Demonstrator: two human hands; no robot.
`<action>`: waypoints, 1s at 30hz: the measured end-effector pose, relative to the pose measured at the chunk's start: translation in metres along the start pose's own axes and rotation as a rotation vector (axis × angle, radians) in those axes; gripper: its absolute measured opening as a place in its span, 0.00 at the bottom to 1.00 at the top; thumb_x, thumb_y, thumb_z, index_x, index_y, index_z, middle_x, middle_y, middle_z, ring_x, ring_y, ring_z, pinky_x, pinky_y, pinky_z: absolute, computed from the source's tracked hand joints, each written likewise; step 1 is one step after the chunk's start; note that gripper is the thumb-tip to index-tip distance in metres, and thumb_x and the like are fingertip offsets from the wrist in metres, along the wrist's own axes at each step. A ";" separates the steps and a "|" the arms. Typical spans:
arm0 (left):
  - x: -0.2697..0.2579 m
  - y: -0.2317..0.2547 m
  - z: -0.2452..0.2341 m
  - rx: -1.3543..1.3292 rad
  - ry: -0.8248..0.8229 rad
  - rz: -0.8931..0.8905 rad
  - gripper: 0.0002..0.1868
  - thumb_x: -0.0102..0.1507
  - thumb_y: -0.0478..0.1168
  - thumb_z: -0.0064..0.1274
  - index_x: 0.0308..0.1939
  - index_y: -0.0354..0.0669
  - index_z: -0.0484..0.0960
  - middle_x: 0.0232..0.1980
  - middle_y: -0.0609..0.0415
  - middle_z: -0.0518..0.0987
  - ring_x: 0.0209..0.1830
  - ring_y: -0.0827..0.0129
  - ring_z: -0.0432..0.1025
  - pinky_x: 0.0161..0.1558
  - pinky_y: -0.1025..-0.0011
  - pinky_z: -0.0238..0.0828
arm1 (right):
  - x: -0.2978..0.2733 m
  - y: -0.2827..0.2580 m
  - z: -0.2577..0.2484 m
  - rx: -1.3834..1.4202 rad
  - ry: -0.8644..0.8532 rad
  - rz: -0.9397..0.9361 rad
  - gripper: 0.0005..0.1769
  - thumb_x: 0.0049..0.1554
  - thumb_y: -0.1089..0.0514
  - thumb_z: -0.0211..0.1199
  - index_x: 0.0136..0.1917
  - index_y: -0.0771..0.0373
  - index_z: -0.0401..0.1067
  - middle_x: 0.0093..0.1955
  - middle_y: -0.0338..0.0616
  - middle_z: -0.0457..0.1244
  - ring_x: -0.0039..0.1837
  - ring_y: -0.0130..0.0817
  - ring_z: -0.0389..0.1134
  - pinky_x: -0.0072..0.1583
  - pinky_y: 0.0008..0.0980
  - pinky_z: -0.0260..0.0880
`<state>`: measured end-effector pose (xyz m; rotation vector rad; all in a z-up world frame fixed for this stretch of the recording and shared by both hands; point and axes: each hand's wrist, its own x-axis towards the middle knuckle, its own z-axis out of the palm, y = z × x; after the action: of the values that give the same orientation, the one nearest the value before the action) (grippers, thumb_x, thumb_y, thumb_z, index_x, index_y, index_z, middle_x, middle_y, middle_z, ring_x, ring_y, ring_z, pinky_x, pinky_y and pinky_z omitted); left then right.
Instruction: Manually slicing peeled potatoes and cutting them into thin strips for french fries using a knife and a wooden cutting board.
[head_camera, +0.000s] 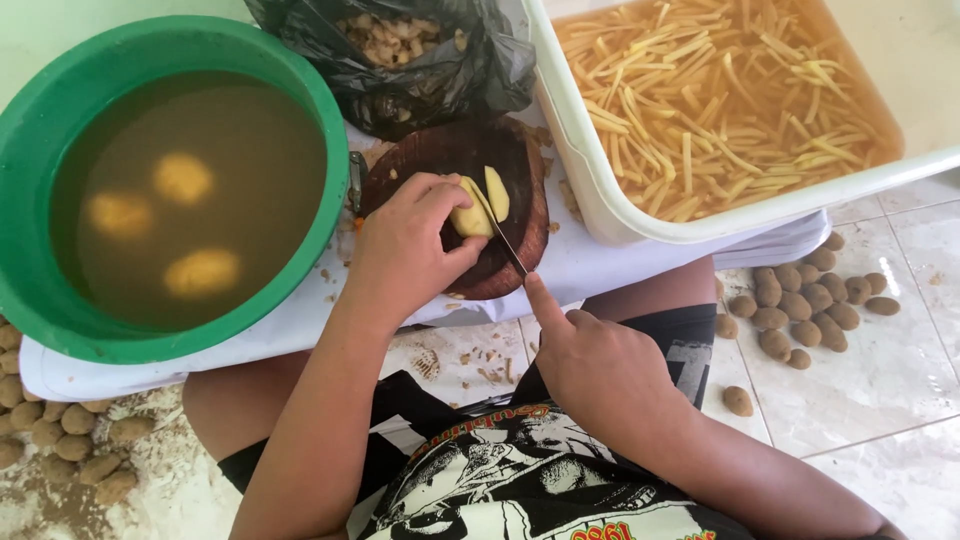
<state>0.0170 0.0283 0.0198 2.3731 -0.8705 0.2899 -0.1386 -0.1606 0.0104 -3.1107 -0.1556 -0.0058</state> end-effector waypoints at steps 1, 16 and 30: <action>0.000 0.000 -0.001 -0.001 0.001 0.004 0.15 0.56 0.42 0.66 0.43 0.47 0.78 0.55 0.54 0.79 0.50 0.60 0.79 0.34 0.59 0.76 | 0.001 0.000 0.001 -0.002 0.002 0.003 0.39 0.54 0.53 0.56 0.79 0.52 0.60 0.28 0.36 0.63 0.23 0.49 0.64 0.22 0.47 0.61; -0.006 -0.012 0.006 -0.069 0.069 0.024 0.17 0.57 0.48 0.67 0.46 0.52 0.80 0.53 0.53 0.80 0.55 0.53 0.79 0.51 0.59 0.78 | 0.022 -0.004 -0.019 0.025 0.225 -0.036 0.31 0.57 0.57 0.53 0.74 0.57 0.67 0.26 0.40 0.65 0.24 0.38 0.69 0.27 0.35 0.71; -0.007 -0.018 0.010 -0.052 0.084 0.036 0.18 0.57 0.49 0.68 0.46 0.52 0.81 0.53 0.56 0.81 0.54 0.56 0.79 0.50 0.60 0.78 | 0.025 -0.008 -0.005 -0.066 0.210 -0.058 0.35 0.53 0.54 0.57 0.74 0.51 0.66 0.25 0.38 0.63 0.24 0.40 0.68 0.28 0.41 0.72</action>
<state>0.0230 0.0372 0.0005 2.2826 -0.8722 0.3744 -0.1141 -0.1502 0.0159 -3.1422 -0.2451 -0.3445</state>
